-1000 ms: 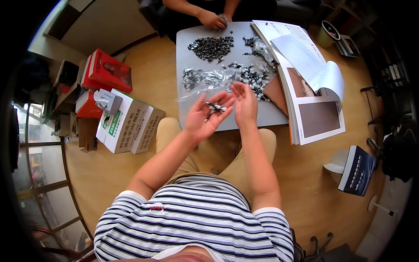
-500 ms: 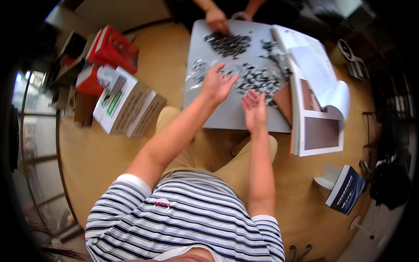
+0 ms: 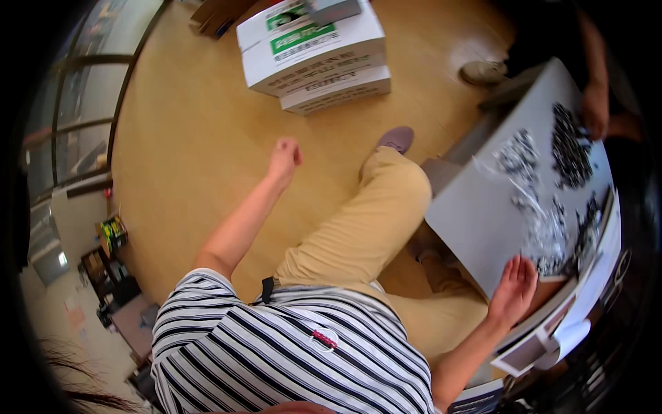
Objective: The person sorts small hardware components from the table by hand, groups them, and places them into clear plastic bags.
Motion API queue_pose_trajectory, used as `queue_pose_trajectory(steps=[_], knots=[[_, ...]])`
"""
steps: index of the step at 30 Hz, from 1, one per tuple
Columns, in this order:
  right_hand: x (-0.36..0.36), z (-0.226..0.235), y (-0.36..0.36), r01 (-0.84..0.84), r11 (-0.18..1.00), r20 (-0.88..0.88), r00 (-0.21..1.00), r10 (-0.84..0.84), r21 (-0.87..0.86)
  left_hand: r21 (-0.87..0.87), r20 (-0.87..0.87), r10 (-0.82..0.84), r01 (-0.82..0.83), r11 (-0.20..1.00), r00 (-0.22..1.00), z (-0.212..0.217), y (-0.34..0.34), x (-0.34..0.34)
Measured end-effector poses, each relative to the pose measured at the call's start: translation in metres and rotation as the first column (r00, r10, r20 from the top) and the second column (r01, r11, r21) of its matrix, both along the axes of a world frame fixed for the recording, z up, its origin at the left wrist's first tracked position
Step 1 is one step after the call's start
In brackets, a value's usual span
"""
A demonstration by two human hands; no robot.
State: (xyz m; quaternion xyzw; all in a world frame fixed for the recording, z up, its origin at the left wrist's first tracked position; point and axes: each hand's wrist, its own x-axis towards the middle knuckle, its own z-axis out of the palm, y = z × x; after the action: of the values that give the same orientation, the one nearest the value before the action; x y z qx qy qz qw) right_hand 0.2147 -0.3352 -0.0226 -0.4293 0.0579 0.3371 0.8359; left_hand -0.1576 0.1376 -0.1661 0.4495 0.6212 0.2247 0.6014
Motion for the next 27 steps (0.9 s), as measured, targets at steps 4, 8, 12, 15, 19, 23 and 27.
queue_pose_trajectory(steps=[4, 8, 12, 15, 19, 23, 27], knots=[[0.002, 0.028, 0.016, -0.053, 0.983, -0.015, 0.999, 0.052, -0.177, -0.542, -0.232, -0.001, -0.128, 0.83, 0.973, -0.148, -0.063, -0.126], [0.016, 0.054, 0.036, -0.105, 0.941, 0.002, 0.994, 0.112, -0.323, -0.402, -0.385, -0.296, 0.13, 0.906, 0.874, -0.204, -0.126, -0.146], [0.027, 0.066, 0.035, 0.012, 0.888, 0.039, 0.999, 0.007, -0.459, -0.395, -0.326, -0.66, 0.537, 0.745, 0.677, -0.21, -0.148, -0.125], [0.027, 0.065, 0.03, 0.01, 0.933, -0.066, 0.997, -0.036, -0.36, -0.438, -0.249, -0.743, 0.612, 0.659, 0.622, -0.225, -0.17, -0.135], [-0.012, 0.07, 0.092, 0.285, 0.735, 0.016, 0.936, -0.35, -0.615, -0.593, -0.209, -0.822, 0.599, 0.538, 0.53, -0.224, -0.19, -0.143], [-0.059, 0.062, 0.093, -0.694, 0.51, -0.49, 0.72, 0.492, -0.508, -0.622, -0.032, -0.569, 0.43, 0.655, 0.821, -0.166, -0.169, -0.106], [-0.133, -0.041, 0.116, -0.967, 0.064, -0.734, 0.23, 0.639, -0.247, -0.466, 0.113, -0.228, 0.254, 0.848, 0.967, -0.074, -0.091, -0.086]])
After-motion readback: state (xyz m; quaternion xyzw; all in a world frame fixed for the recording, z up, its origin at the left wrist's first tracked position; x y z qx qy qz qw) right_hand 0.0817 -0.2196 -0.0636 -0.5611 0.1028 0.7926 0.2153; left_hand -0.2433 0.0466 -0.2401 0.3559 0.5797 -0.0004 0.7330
